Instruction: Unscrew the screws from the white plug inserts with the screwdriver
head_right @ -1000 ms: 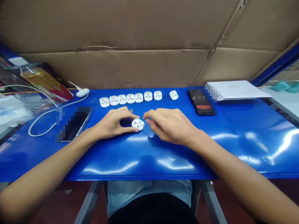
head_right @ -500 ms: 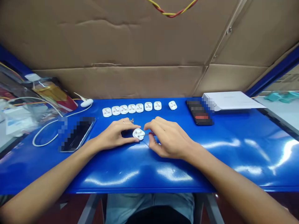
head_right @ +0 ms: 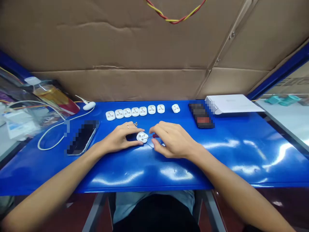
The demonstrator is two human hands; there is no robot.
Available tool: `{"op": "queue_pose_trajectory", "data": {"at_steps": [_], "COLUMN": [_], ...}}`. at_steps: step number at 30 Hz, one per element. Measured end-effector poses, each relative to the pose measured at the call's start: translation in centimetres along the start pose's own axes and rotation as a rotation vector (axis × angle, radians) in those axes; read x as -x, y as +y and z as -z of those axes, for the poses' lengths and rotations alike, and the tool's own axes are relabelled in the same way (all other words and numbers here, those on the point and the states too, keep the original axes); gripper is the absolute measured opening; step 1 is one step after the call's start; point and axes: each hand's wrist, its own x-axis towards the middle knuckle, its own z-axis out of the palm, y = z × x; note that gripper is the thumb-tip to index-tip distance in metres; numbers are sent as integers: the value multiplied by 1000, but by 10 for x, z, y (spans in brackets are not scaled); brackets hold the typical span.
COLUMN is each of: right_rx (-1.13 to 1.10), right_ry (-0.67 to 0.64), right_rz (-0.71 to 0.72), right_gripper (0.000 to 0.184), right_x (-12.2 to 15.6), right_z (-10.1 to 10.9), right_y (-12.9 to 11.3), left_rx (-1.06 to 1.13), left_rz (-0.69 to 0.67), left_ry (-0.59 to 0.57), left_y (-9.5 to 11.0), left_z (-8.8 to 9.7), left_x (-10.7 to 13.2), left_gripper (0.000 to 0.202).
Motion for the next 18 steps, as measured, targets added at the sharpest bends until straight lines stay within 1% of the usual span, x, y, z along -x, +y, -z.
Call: {"op": "queue_pose_trajectory", "data": {"at_steps": [4, 9, 11, 14, 16, 18], "right_rx": [69, -12, 19, 119, 142, 111], "right_ry": [5, 66, 48, 24, 30, 53], "right_rz": [-31, 18, -17, -76, -60, -34], "right_gripper": [14, 15, 13, 18, 14, 12], "right_x": [3, 0, 1, 3, 3, 2], "right_z": [-4, -4, -3, -3, -5, -6], "right_y": [5, -3, -6, -7, -5, -5], "left_rx": [-9, -26, -30, -41, -52, -67], "left_rz": [3, -8, -15, -26, -27, -28], "left_ry": [-2, -17, -20, -16, -17, -25], "left_y": [-1, 1, 2, 2, 2, 2], "left_z": [-1, -1, -1, -1, 0, 0], "left_x": [0, -1, -1, 0, 0, 0], "left_gripper": [45, 47, 47, 46, 46, 46]}}
